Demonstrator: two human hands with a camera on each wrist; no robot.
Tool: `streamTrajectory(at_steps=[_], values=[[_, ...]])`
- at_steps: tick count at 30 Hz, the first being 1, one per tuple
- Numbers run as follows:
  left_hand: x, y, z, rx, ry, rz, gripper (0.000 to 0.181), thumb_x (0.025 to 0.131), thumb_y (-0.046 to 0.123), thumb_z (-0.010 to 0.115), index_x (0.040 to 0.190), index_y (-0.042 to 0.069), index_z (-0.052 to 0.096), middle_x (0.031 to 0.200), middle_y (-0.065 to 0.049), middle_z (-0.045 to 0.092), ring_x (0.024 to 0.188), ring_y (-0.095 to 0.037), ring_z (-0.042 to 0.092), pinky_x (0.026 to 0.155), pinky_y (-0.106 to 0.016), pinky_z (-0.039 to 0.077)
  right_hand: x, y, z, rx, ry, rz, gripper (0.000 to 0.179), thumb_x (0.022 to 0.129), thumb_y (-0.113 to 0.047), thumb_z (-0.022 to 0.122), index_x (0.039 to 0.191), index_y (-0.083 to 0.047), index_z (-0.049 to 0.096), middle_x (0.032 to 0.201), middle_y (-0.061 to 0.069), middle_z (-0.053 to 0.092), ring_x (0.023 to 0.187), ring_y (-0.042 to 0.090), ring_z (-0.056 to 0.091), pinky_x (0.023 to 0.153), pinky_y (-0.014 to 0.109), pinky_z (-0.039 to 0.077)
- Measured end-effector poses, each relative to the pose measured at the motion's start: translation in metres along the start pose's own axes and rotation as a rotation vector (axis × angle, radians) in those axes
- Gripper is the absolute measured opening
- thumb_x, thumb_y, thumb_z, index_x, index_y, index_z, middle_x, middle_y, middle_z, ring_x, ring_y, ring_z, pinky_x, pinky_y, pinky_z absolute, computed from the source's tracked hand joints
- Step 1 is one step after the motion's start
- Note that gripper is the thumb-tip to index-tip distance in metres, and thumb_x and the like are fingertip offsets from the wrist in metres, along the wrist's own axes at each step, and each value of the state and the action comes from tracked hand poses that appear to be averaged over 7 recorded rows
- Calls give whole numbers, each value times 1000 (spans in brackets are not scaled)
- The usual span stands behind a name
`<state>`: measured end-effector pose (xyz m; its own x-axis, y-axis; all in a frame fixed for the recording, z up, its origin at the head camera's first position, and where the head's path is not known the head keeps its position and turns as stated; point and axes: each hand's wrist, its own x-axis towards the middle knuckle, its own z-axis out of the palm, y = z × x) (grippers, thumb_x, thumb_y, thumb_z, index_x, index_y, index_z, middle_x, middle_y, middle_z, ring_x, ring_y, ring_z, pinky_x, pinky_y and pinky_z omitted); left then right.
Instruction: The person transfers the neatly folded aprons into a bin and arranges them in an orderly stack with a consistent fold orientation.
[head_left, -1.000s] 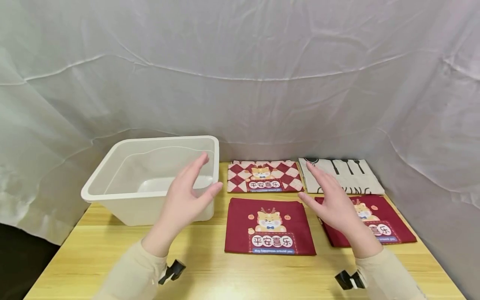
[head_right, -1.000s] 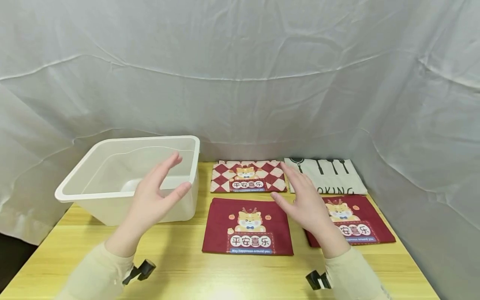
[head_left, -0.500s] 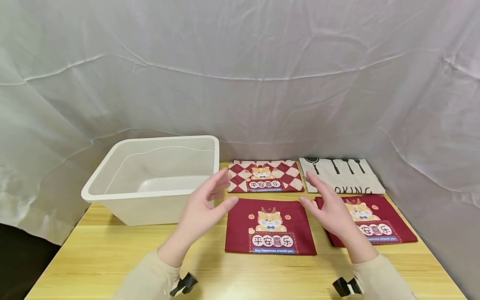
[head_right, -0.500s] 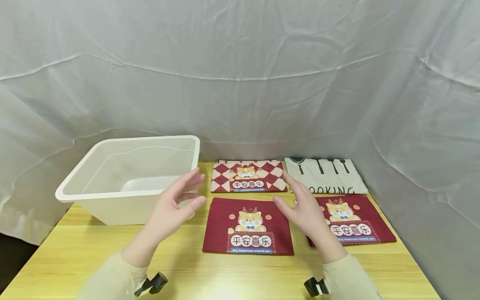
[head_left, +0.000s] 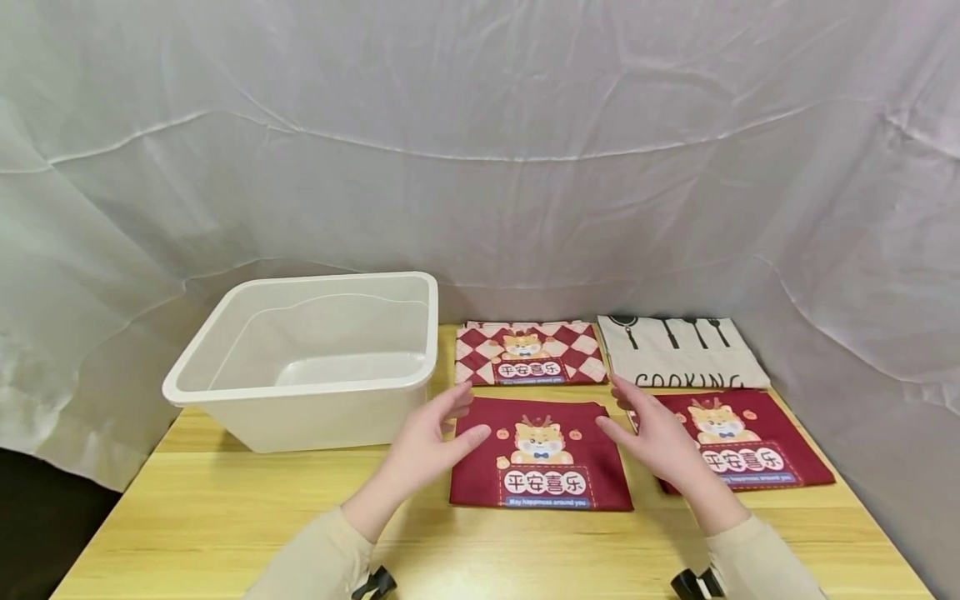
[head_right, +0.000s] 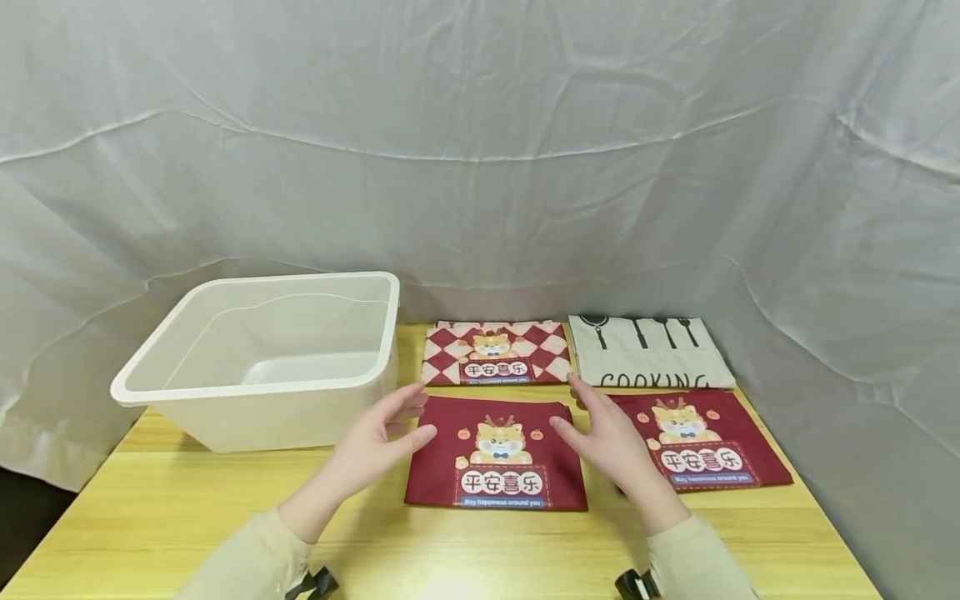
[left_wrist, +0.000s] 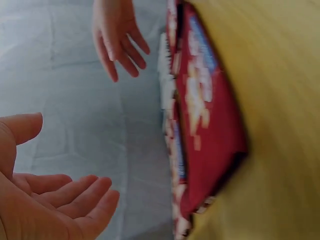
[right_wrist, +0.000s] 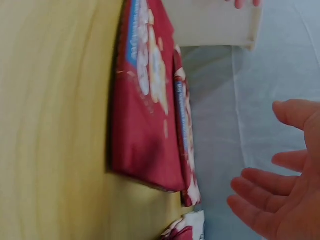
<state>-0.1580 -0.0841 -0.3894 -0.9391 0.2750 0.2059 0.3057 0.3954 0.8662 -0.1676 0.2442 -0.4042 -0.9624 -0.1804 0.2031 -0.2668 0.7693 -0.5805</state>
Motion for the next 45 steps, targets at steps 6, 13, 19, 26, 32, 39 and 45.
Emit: streamTrajectory(at_steps=[6,13,19,26,32,39,45], values=[[-4,-19,6,73,-73,-63,69,91,34,72,144,-2,46,134,-20,58,121,-36,57,97,-53,49,-4,10,6,-8,-40,15,71,93,-29,70,148,2,39,129,26,57,110,41,61,90,54,51],[-5,-30,8,86,-97,-120,74,90,37,73,145,-2,44,138,-23,54,121,-40,56,96,-54,48,-8,16,12,-25,-94,78,70,93,-26,70,147,5,39,126,30,57,106,42,62,89,55,52],[-6,-40,11,58,-105,-147,74,90,32,74,144,-7,43,139,-27,52,119,-42,56,97,-55,48,-8,19,14,-7,-150,143,72,93,-30,70,147,5,38,125,30,58,109,43,62,88,55,52],[-6,-46,14,82,-84,-174,74,89,29,74,142,-11,42,137,-28,53,118,-43,57,98,-54,47,-8,21,15,-16,-203,190,76,91,-35,70,146,7,38,119,27,62,109,42,61,90,55,51],[-7,-46,13,167,-65,-208,76,88,32,74,140,-13,43,139,-30,50,128,-46,48,104,-57,40,-7,23,16,-11,-210,218,76,91,-35,70,145,9,39,109,22,66,101,36,63,89,55,50],[-6,-47,13,115,-69,-261,73,89,29,74,139,-14,44,132,-31,55,119,-45,55,98,-56,46,-5,24,18,76,-217,318,75,93,-34,69,144,10,37,111,23,65,92,26,64,76,43,56],[1,-51,16,29,-53,-326,71,89,25,74,140,-13,43,124,-29,59,114,-41,59,94,-52,50,-2,26,22,202,-230,401,71,94,-30,68,143,13,36,122,34,56,93,28,66,72,38,59]])
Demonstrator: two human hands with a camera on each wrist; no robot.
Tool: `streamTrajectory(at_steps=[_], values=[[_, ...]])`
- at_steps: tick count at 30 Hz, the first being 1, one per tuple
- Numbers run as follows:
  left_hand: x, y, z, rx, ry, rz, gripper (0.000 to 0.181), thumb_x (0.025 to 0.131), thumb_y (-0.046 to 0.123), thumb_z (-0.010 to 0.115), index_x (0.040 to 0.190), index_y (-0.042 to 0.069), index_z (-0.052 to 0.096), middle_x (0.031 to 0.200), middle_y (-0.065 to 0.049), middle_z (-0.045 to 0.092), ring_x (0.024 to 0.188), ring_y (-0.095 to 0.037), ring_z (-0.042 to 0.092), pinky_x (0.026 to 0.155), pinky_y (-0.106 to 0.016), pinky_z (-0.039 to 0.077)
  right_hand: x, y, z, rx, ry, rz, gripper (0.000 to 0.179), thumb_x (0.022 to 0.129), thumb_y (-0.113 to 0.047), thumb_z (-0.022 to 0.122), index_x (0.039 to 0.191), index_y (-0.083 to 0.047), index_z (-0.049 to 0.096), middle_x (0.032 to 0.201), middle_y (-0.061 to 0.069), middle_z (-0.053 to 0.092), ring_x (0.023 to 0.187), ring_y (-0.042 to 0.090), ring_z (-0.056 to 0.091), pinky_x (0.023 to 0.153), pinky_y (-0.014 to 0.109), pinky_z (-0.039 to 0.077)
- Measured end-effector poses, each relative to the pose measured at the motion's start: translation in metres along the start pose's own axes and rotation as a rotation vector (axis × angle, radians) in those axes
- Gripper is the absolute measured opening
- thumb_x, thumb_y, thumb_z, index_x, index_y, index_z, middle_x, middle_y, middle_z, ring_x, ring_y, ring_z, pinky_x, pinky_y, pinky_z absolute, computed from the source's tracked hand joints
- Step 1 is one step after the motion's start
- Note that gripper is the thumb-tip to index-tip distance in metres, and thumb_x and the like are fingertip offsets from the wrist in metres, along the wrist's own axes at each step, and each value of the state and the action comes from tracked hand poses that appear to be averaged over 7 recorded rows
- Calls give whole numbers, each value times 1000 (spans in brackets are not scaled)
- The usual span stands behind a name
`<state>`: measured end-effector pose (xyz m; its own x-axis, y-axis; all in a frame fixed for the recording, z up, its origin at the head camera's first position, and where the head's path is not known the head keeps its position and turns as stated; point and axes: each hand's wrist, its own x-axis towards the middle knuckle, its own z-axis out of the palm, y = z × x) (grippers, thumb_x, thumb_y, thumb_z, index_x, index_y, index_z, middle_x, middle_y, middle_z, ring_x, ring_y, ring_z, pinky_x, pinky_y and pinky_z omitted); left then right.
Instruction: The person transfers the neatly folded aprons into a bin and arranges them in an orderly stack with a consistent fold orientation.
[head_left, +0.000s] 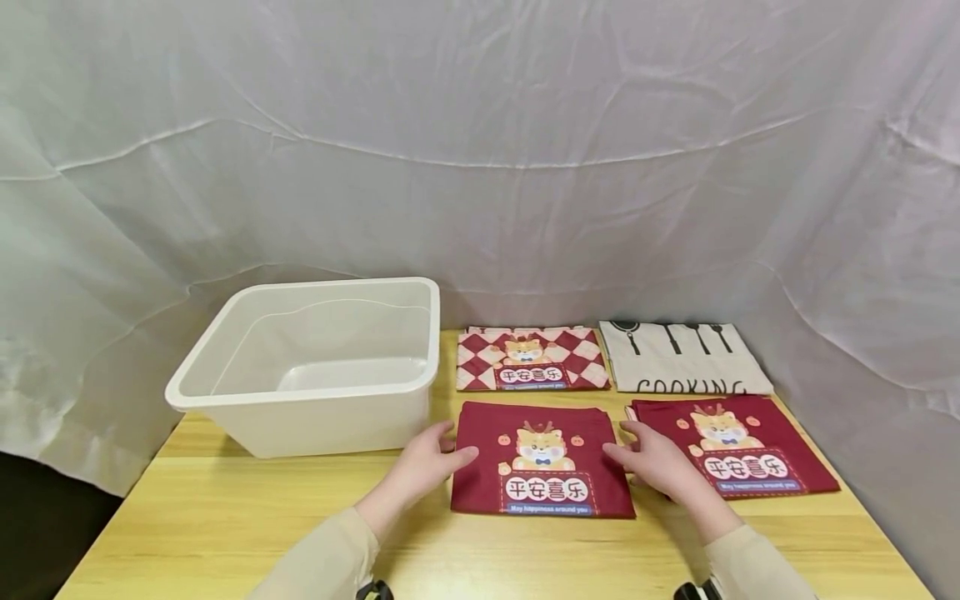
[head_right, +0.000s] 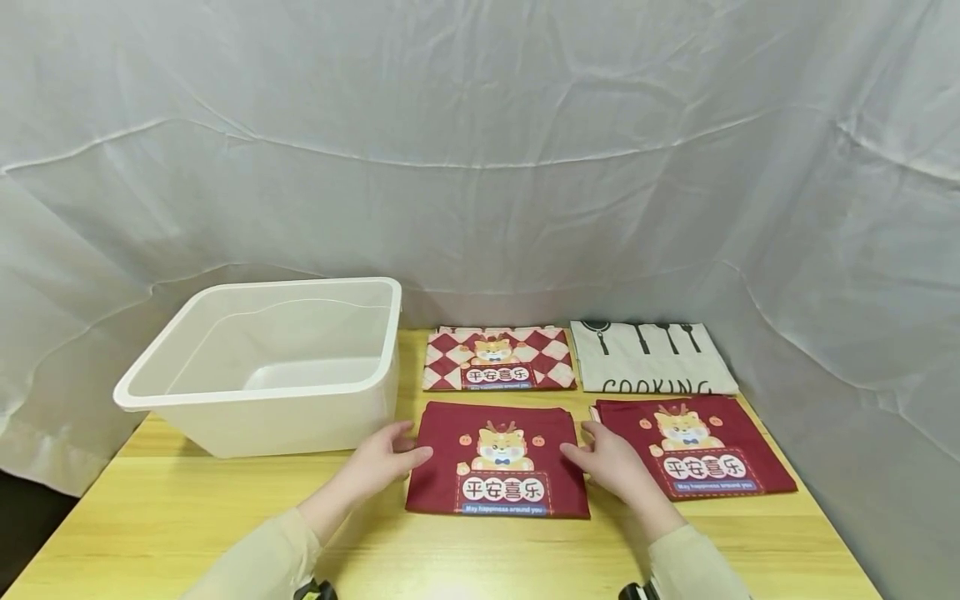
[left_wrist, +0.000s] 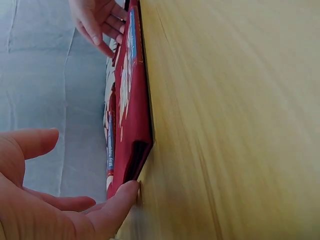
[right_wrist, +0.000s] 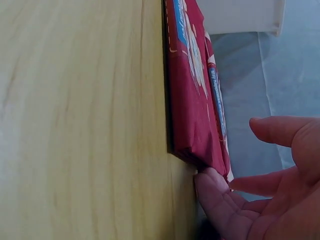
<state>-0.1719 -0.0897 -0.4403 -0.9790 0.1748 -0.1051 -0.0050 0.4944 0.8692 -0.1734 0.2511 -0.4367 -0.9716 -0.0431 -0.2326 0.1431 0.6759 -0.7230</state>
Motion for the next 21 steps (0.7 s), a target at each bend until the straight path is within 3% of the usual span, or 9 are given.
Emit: streamTrajectory(at_steps=[9,16,21], values=[[9,0,5,-37,15,-23,68,88,19,74,138,-15,43,123,-29,59,110,-39,59,90,-49,53,5,4,-2,122,-47,41,67,96,-24,66,137,20,37,126,36,53,93,28,66,76,41,59],[11,-4,7,-62,10,-26,63,88,13,73,136,-17,44,121,-28,59,108,-38,59,91,-48,52,8,7,0,129,-55,34,54,95,-17,66,130,20,45,107,20,62,88,23,62,74,40,59],[14,-6,10,-93,31,-23,59,88,9,72,133,-19,46,114,-25,62,104,-34,60,88,-44,54,10,9,4,153,-35,-2,49,95,-10,64,129,20,45,102,19,62,85,22,63,70,39,59]])
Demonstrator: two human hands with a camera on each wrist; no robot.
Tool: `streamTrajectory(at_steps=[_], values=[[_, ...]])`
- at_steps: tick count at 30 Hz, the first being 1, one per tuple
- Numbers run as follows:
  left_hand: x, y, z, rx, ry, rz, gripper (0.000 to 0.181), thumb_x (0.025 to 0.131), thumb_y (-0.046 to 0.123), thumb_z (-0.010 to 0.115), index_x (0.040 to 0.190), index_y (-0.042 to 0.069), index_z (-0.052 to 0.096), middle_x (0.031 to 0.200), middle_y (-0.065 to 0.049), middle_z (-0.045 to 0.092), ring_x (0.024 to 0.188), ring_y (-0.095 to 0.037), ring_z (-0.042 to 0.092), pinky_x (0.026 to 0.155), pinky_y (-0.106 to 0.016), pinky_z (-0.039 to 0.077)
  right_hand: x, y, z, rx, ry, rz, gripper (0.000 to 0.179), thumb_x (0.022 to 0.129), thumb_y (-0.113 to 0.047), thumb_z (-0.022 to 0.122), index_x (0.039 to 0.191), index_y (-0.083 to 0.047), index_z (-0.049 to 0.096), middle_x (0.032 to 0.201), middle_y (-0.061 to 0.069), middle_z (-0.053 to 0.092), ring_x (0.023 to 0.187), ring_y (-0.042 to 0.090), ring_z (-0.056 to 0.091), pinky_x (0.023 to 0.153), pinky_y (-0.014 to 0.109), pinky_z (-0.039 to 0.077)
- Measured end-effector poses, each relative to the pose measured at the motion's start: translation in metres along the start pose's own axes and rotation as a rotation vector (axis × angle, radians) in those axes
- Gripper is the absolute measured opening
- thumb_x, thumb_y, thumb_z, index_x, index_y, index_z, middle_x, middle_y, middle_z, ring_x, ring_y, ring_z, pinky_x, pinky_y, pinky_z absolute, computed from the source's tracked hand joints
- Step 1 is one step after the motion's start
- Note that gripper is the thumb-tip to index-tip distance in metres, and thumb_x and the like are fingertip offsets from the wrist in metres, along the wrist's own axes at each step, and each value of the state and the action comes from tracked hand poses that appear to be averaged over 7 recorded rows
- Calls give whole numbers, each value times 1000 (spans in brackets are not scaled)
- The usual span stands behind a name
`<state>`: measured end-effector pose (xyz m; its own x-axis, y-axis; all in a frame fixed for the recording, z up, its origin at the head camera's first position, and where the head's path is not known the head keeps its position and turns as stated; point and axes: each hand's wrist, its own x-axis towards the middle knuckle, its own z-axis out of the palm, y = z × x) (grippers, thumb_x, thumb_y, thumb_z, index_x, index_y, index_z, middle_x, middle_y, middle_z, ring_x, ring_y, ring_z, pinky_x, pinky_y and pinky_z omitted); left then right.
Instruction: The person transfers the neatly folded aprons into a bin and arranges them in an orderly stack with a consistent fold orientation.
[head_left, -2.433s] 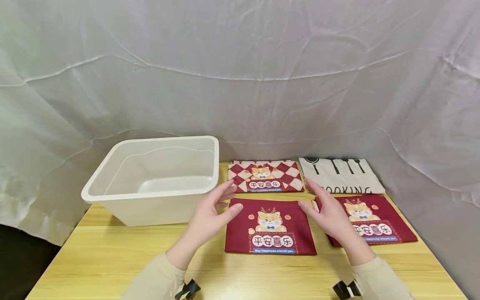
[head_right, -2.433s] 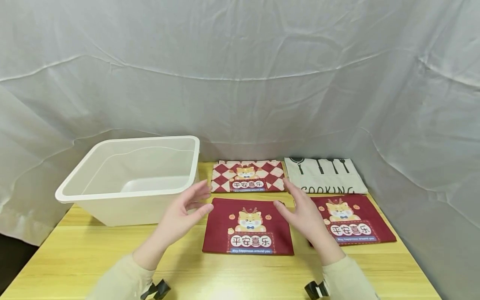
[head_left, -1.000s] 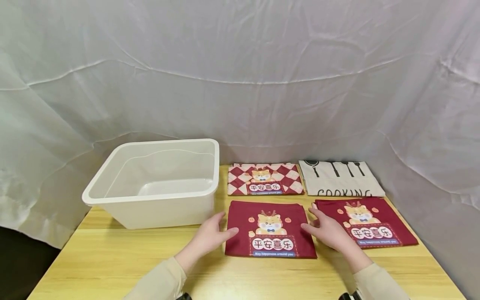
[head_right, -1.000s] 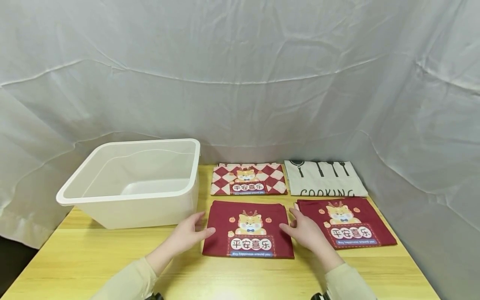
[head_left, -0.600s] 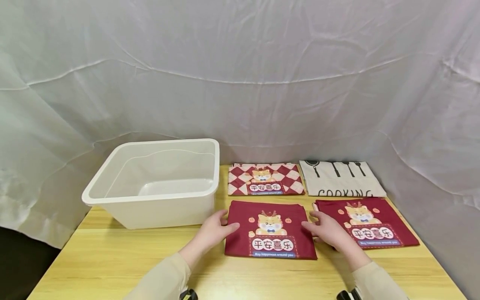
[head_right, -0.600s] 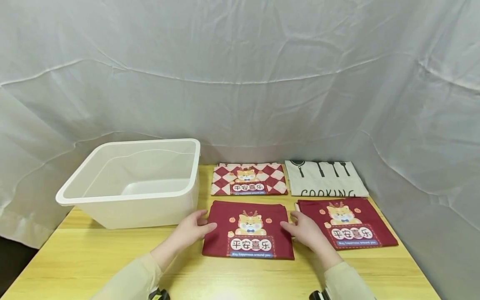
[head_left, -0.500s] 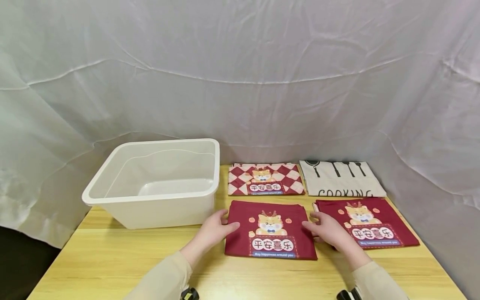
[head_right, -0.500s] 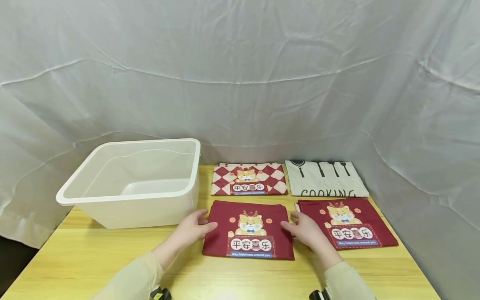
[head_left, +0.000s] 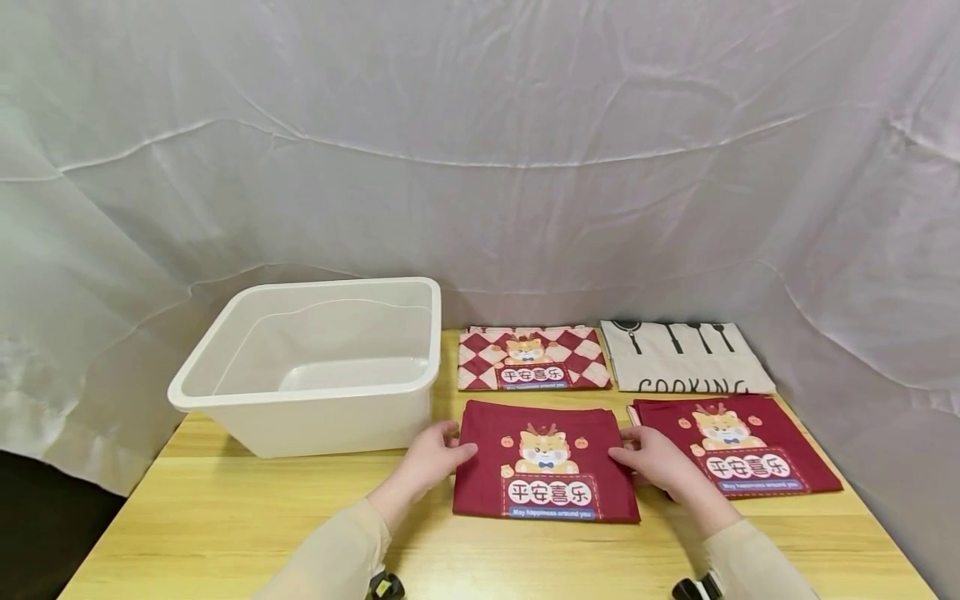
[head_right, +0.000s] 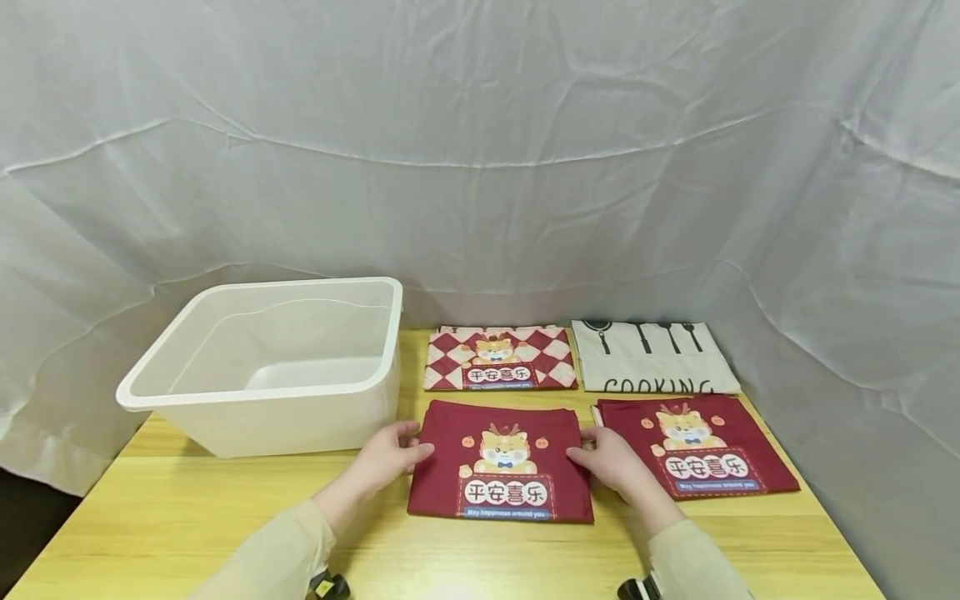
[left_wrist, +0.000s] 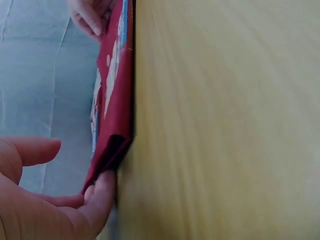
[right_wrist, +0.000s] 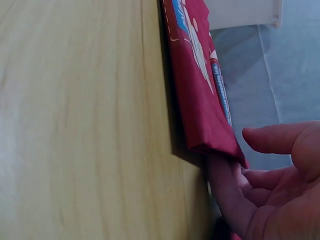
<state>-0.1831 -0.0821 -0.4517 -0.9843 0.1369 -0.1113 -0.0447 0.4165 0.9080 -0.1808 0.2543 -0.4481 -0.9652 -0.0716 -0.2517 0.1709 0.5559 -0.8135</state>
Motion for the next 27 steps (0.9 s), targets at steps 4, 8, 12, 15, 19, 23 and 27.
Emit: streamTrajectory(at_steps=[4,8,12,15,19,23,27], values=[[2,-3,2,-44,10,19,56,86,3,71,132,-20,47,109,-24,64,100,-32,62,83,-41,56,1,1,1,50,11,-11,47,96,-5,62,131,19,42,100,18,61,84,22,63,67,39,59],[3,-6,4,-112,-5,24,56,86,-5,68,136,-17,46,107,-22,66,93,-29,64,72,-38,57,2,1,0,50,38,-19,45,95,-4,62,131,16,44,98,16,65,83,22,64,67,36,58],[3,-7,5,-66,22,71,55,84,-7,68,135,-13,50,107,-20,68,97,-30,64,77,-40,56,1,-1,-1,16,72,-48,44,94,-5,64,129,14,46,97,14,66,84,22,64,69,31,55],[2,-7,6,-33,50,109,56,82,-8,69,135,-10,52,107,-19,69,96,-29,65,84,-41,54,1,-4,-3,2,88,-75,45,94,-5,65,130,14,47,97,14,65,84,21,62,70,30,54],[2,-7,8,-68,70,118,58,81,-8,69,137,-7,52,108,-19,69,74,-21,64,74,-36,56,0,-7,-7,37,78,-84,48,94,-7,65,133,13,45,96,14,63,81,21,61,67,32,56],[3,-4,9,-127,100,112,59,79,-9,68,137,-5,54,104,-17,68,63,-14,58,66,-31,55,-2,-9,-12,69,73,-97,48,95,-8,63,135,11,45,97,14,61,81,21,61,66,33,57],[4,2,10,-224,108,91,60,80,-10,67,137,-4,54,98,-13,67,69,-15,61,68,-29,56,-3,-13,-19,106,84,-129,48,97,-7,61,137,11,43,100,14,58,83,19,59,67,32,57]])
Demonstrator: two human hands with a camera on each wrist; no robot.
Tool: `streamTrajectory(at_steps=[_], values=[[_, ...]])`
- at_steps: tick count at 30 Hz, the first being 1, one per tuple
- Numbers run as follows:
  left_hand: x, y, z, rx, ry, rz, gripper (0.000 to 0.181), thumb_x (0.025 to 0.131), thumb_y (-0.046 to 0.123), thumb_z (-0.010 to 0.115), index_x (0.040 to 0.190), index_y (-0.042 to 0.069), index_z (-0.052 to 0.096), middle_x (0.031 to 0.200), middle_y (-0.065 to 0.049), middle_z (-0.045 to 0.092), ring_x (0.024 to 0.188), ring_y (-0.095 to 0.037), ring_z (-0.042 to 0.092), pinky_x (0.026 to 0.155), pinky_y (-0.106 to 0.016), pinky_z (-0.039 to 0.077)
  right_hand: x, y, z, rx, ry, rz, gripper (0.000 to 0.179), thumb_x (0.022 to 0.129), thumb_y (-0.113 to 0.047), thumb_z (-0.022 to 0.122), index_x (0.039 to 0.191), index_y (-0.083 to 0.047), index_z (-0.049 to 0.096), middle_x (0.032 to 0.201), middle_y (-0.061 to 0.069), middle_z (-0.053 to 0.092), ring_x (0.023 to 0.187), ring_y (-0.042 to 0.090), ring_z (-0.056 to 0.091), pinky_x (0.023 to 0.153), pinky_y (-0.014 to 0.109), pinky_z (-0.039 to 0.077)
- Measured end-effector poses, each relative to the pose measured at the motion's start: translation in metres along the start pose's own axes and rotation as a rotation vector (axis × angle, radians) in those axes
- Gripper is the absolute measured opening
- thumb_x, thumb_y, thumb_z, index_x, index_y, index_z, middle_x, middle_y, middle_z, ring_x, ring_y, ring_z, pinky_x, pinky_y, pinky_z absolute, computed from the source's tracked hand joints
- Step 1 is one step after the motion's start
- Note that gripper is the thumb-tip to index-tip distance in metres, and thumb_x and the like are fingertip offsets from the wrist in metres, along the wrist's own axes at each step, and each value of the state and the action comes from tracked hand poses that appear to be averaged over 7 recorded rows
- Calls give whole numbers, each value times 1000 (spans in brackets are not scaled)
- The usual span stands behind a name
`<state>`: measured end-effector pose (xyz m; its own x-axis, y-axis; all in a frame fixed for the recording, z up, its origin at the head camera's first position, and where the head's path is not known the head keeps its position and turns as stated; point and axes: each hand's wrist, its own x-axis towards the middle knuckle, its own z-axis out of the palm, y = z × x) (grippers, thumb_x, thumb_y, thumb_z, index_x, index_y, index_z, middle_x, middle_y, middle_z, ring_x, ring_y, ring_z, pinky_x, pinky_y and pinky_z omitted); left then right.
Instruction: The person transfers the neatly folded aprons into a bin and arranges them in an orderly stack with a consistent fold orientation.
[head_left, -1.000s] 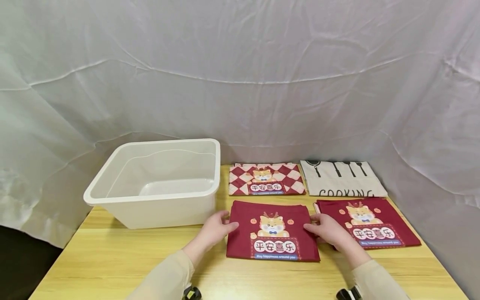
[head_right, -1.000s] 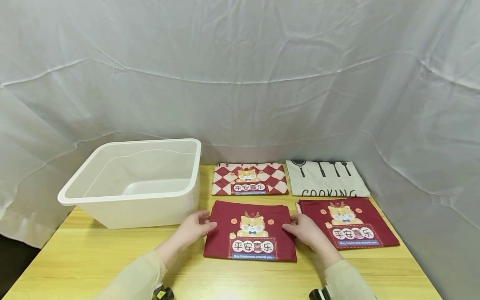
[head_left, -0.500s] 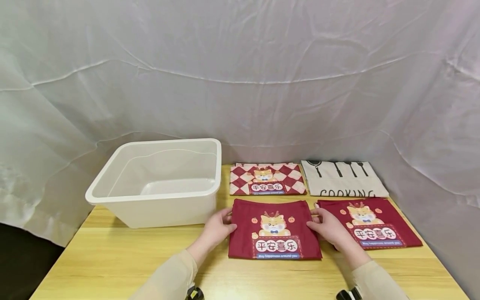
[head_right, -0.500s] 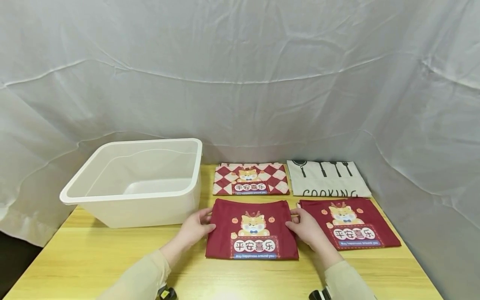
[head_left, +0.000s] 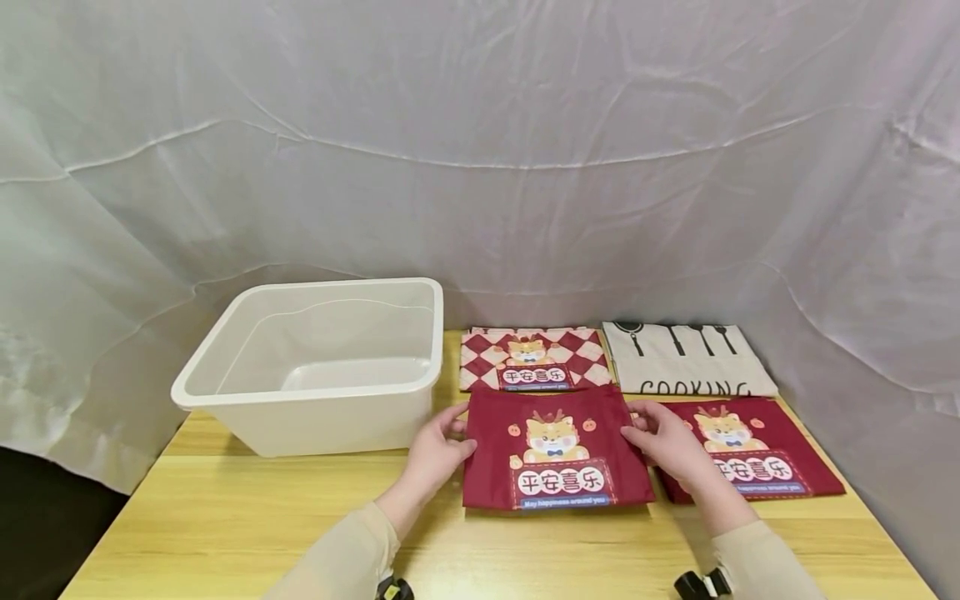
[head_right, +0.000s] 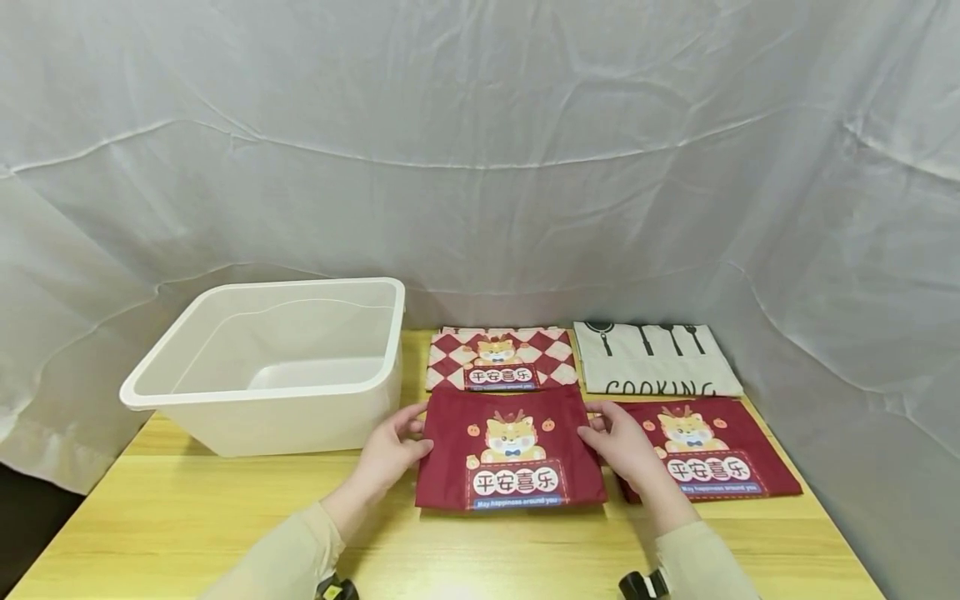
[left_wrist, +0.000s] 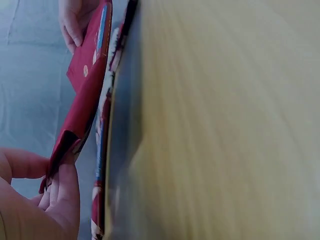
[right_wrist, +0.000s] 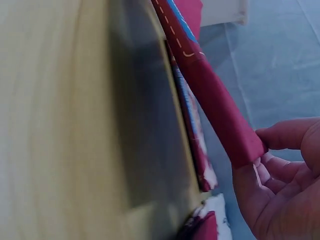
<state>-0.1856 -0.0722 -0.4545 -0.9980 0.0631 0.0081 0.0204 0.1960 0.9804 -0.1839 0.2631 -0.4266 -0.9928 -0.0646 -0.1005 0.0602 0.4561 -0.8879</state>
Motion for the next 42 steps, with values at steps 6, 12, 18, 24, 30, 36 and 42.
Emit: streamTrajectory(at_steps=[6,12,18,24,30,36,42], values=[[-1,18,3,-152,1,-32,62,81,-12,64,141,-2,50,96,-14,63,69,-15,64,67,-30,58,-1,-10,-12,48,23,-41,47,98,-5,59,138,13,41,106,20,59,77,13,59,61,29,56],[-2,39,8,-199,21,-6,62,81,-13,63,141,-1,51,97,-15,62,66,-13,64,65,-29,58,-1,-24,-28,33,62,-64,45,98,-5,59,136,12,43,103,16,60,73,10,57,57,26,52],[-4,61,13,-245,29,46,61,82,-13,63,141,-2,50,96,-14,61,63,-11,62,64,-27,57,-4,-39,-45,20,83,-108,45,98,-6,58,136,12,43,99,10,60,74,8,58,59,29,55],[-2,85,11,-271,39,118,60,81,-13,63,139,-1,53,94,-14,61,63,-12,59,62,-22,53,-6,-54,-59,5,101,-133,47,100,-10,56,139,10,40,102,8,56,79,6,58,64,26,57],[-1,106,1,-255,47,165,59,80,-12,63,137,1,56,93,-13,63,63,-13,60,61,-22,54,-6,-68,-68,42,81,-188,48,101,-11,54,141,9,36,103,2,55,84,5,59,67,28,59],[-1,119,-3,-260,76,169,59,80,-13,63,136,3,57,91,-10,62,63,-10,60,61,-23,55,-3,-78,-73,49,62,-209,50,101,-13,55,141,9,34,103,-2,56,85,5,60,67,29,59],[-1,117,-1,-263,110,156,58,82,-12,62,137,6,58,93,-10,62,64,-11,61,61,-23,53,-1,-76,-74,43,38,-225,50,101,-14,56,141,8,36,105,-2,56,87,5,60,69,29,59]])
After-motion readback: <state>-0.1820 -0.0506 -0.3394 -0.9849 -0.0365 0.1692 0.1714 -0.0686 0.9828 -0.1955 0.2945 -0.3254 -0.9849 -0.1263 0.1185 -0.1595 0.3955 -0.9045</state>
